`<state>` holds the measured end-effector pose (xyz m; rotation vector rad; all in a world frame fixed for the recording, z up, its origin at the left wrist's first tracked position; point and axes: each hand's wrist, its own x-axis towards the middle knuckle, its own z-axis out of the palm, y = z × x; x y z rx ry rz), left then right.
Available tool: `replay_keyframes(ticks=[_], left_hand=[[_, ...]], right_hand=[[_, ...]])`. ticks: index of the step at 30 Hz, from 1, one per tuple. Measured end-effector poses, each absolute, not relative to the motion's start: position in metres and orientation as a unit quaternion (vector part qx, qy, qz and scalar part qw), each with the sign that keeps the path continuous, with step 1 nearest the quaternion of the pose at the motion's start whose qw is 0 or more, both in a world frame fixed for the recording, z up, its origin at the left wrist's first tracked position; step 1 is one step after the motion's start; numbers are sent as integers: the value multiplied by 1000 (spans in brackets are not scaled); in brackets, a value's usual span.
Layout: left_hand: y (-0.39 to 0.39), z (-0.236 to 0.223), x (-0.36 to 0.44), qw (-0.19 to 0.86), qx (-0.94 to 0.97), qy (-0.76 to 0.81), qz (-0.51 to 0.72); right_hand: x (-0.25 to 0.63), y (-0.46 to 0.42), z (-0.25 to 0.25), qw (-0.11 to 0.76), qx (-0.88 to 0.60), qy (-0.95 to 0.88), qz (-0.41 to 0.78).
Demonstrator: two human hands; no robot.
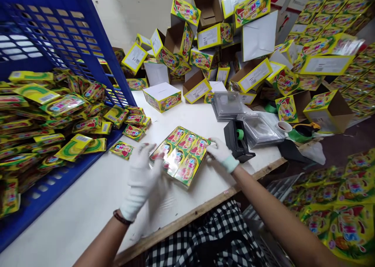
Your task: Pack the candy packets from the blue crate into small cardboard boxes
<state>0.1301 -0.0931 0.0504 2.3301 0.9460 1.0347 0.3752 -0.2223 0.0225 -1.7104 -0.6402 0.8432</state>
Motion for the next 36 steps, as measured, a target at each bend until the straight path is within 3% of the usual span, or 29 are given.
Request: replay_keyframes(ticks=[5, 10, 13, 18, 22, 26, 30, 32, 36], left_hand=[[-81, 35, 118, 472, 724, 436, 251], [-135, 11, 112, 514, 679, 439, 285], [-148, 3, 109, 493, 681, 431, 329], [-138, 9, 104, 315, 835, 245, 380], [-130, 14, 103, 193, 902, 58, 382], [-133, 0, 114, 134, 890, 76, 430], [-142, -19, 143, 122, 877, 102, 452], [-144, -25, 157, 122, 873, 104, 461], [-140, -30, 168, 118, 867, 98, 473]], right_hand=[[404, -159, 39, 328, -797, -495, 112], [366, -150, 47, 103, -727, -679, 5], [340, -177, 50, 72, -676, -733, -25], [306, -224, 38, 113, -624, -772, -46], [284, -252, 16, 209, -604, -764, -85], [298, -288, 9, 346, -580, -735, -56], [367, -324, 15, 482, -720, -483, -123], [408, -334, 17, 513, -781, -333, -131], [461, -338, 13, 540, -806, -240, 8]])
